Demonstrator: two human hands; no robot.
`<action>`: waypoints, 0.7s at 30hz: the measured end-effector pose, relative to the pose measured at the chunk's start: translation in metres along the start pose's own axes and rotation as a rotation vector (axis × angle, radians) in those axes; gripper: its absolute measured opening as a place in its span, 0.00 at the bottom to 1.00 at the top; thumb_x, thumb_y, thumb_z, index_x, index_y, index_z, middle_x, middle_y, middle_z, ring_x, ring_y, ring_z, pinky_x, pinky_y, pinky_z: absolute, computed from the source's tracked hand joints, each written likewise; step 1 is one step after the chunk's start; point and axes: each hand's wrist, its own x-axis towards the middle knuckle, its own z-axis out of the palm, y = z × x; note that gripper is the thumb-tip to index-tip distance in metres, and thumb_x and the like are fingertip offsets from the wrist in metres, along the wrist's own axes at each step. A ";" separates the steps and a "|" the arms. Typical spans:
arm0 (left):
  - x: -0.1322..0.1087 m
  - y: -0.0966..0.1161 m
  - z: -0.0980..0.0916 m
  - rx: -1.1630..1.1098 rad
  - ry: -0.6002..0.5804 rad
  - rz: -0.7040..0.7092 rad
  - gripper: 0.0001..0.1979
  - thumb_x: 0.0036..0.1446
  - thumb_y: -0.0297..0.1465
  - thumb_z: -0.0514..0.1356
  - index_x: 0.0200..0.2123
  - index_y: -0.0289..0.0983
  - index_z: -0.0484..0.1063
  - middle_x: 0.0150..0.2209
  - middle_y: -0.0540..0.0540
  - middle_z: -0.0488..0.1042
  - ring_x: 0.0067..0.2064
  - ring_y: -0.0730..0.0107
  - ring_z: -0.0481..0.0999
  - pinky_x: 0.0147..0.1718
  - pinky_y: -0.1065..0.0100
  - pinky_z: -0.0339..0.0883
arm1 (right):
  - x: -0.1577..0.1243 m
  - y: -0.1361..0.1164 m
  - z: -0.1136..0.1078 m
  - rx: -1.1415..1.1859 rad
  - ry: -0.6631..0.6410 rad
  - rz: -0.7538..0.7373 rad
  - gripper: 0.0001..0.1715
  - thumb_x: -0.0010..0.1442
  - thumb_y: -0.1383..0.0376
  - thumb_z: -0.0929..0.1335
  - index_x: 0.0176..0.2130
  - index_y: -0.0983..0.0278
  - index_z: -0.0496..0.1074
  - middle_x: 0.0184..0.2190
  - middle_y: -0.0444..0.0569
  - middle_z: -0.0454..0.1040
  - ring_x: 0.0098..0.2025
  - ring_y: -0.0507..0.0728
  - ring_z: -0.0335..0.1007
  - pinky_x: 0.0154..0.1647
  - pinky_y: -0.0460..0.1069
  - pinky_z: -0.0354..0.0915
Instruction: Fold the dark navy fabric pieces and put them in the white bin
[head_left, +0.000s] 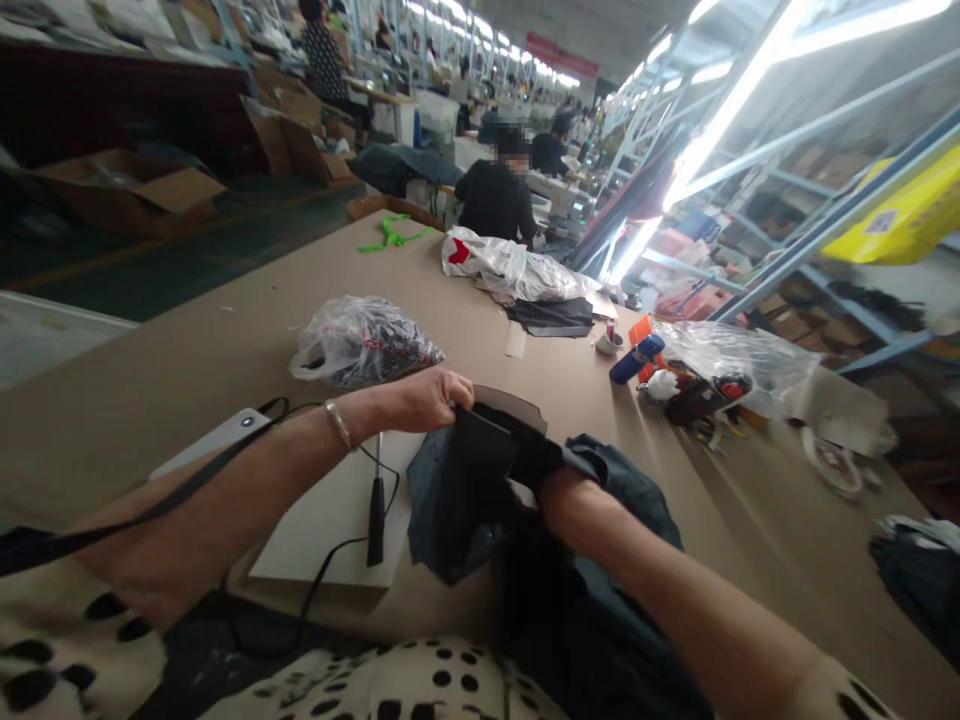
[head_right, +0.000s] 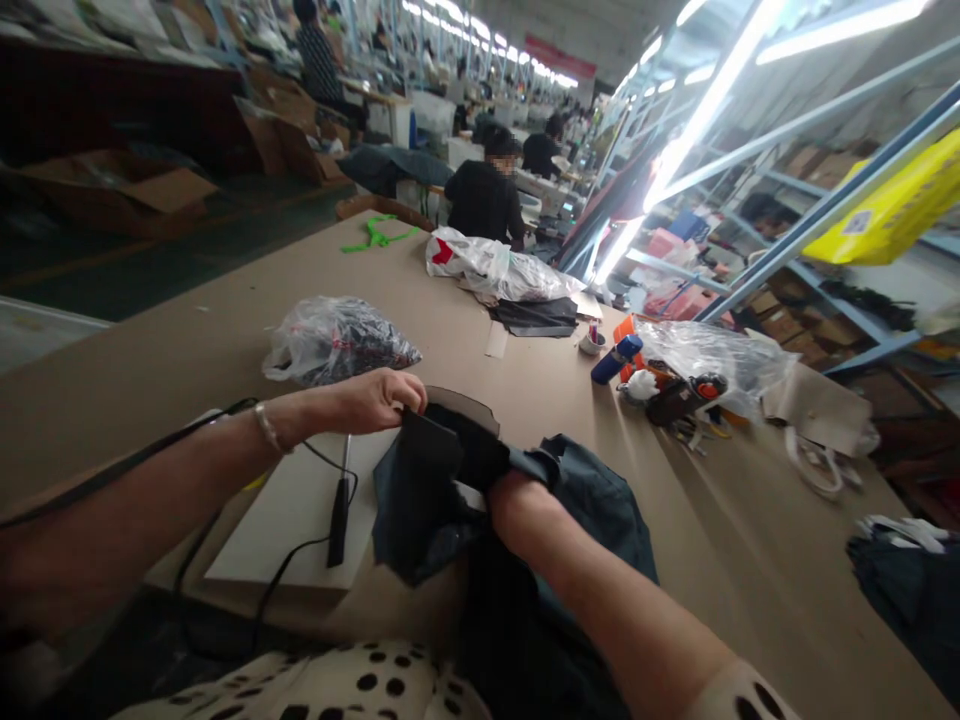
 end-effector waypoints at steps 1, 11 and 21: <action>0.001 -0.002 -0.003 0.144 0.007 0.059 0.06 0.38 0.21 0.56 0.18 0.33 0.72 0.26 0.48 0.73 0.30 0.74 0.69 0.31 0.74 0.63 | -0.006 0.001 -0.011 -0.011 0.040 0.034 0.10 0.58 0.65 0.65 0.31 0.67 0.74 0.29 0.51 0.74 0.31 0.55 0.69 0.35 0.48 0.66; 0.014 0.016 -0.002 0.168 0.290 0.110 0.08 0.46 0.28 0.57 0.18 0.32 0.70 0.27 0.47 0.72 0.28 0.75 0.70 0.28 0.74 0.63 | -0.015 -0.007 -0.077 0.107 0.432 -0.105 0.09 0.55 0.70 0.63 0.33 0.65 0.73 0.27 0.43 0.71 0.30 0.52 0.66 0.31 0.44 0.59; 0.022 0.028 -0.011 -0.023 0.106 -0.041 0.07 0.38 0.31 0.59 0.19 0.31 0.71 0.26 0.44 0.73 0.28 0.70 0.70 0.27 0.70 0.64 | 0.011 -0.034 -0.077 0.022 0.419 -0.197 0.06 0.56 0.67 0.66 0.36 0.64 0.72 0.26 0.40 0.68 0.28 0.49 0.62 0.30 0.43 0.55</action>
